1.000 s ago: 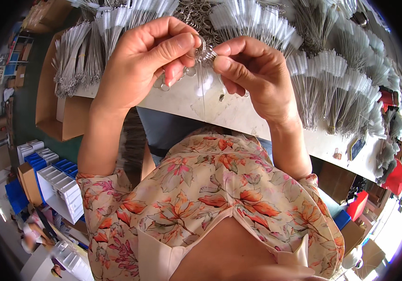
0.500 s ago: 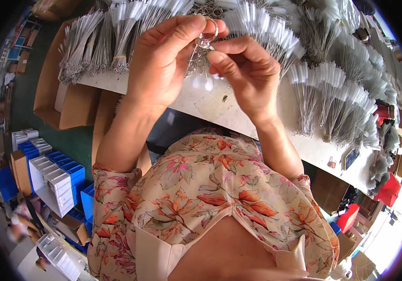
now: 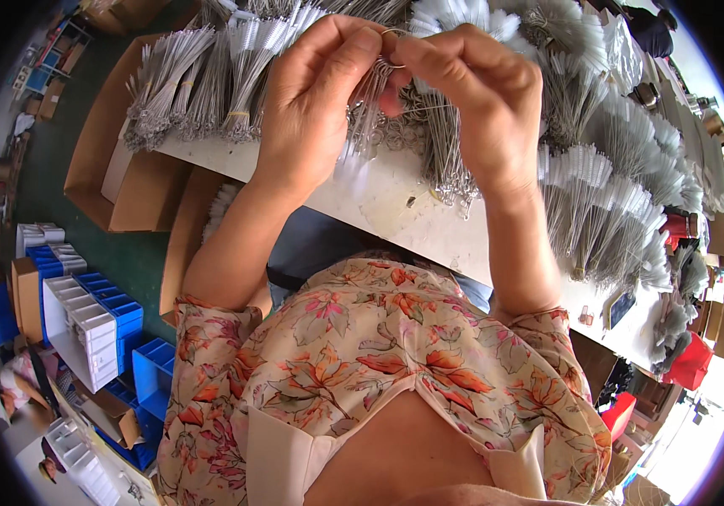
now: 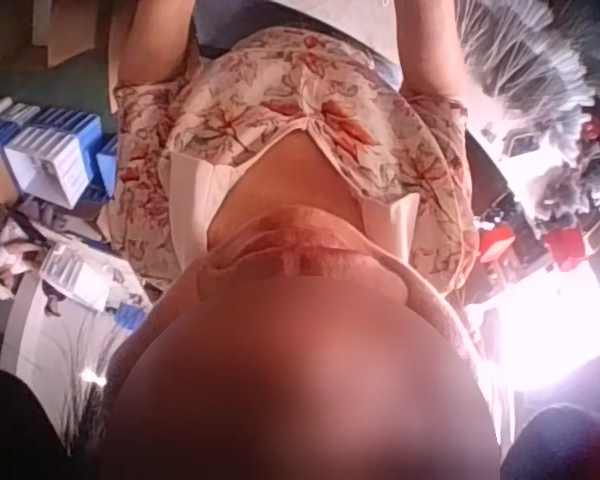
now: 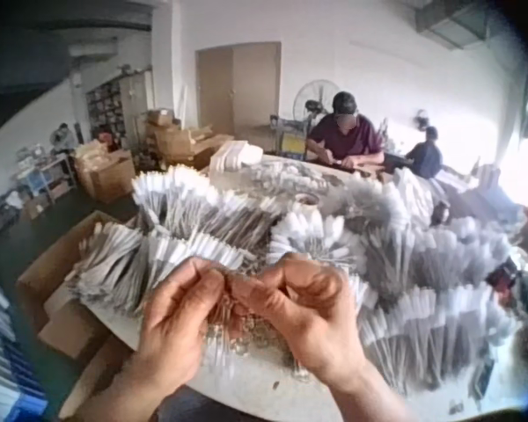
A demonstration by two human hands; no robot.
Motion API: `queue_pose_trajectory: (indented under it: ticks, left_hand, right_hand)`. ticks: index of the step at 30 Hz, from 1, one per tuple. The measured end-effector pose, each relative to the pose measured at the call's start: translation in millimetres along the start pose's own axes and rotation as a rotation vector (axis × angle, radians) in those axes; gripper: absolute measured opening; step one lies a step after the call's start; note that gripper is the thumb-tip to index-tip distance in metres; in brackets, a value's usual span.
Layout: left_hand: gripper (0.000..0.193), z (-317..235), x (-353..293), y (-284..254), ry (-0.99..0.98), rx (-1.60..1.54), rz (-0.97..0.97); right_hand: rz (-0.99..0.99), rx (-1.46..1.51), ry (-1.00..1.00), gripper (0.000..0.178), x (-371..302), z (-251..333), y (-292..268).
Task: Assembling small white brushes onto metal rings and organizing them on a table in a workshop setting.
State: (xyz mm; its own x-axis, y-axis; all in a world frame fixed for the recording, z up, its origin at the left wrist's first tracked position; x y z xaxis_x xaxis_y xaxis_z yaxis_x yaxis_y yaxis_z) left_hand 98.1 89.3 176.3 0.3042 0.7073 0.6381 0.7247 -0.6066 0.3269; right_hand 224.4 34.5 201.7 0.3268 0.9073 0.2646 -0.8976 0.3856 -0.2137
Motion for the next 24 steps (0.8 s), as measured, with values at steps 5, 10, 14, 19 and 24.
queue_pose_trajectory:
  ticks: [5,10,14,19,24]
  left_hand:
    - [0.039,-2,0,-10,-0.188,0.01,0.206]
    - [0.021,-16,1,-15,-0.064,0.14,0.375]
    - [0.02,-35,-10,-53,0.172,0.664,0.518]
    - [0.023,-70,-66,-183,-0.222,0.614,0.118]
    - [0.02,-11,-209,-265,-0.844,1.147,0.296]
  right_hand:
    - [0.381,0.585,0.449,0.021,17,-20,12]
    - [0.743,0.955,0.675,0.019,14,-33,27]
    - [0.839,0.898,0.667,0.02,4,-42,46]
    - [0.572,0.39,0.698,0.022,-41,-91,55]
    - [0.557,0.129,0.838,0.019,-89,-144,85]
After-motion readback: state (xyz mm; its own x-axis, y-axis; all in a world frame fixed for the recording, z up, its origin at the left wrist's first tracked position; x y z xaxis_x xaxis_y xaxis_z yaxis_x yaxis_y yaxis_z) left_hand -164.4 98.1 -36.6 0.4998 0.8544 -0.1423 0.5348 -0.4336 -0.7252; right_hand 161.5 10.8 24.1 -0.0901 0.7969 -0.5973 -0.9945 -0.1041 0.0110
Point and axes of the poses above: each hand's wrist, its own x-axis towards the middle knuckle, its own y-axis out of the palm, z = x × y, the point moved 4 cm from there along x, towards the middle knuckle, and after that the axes turned 15 degrees about y, right-handed, at the moved point
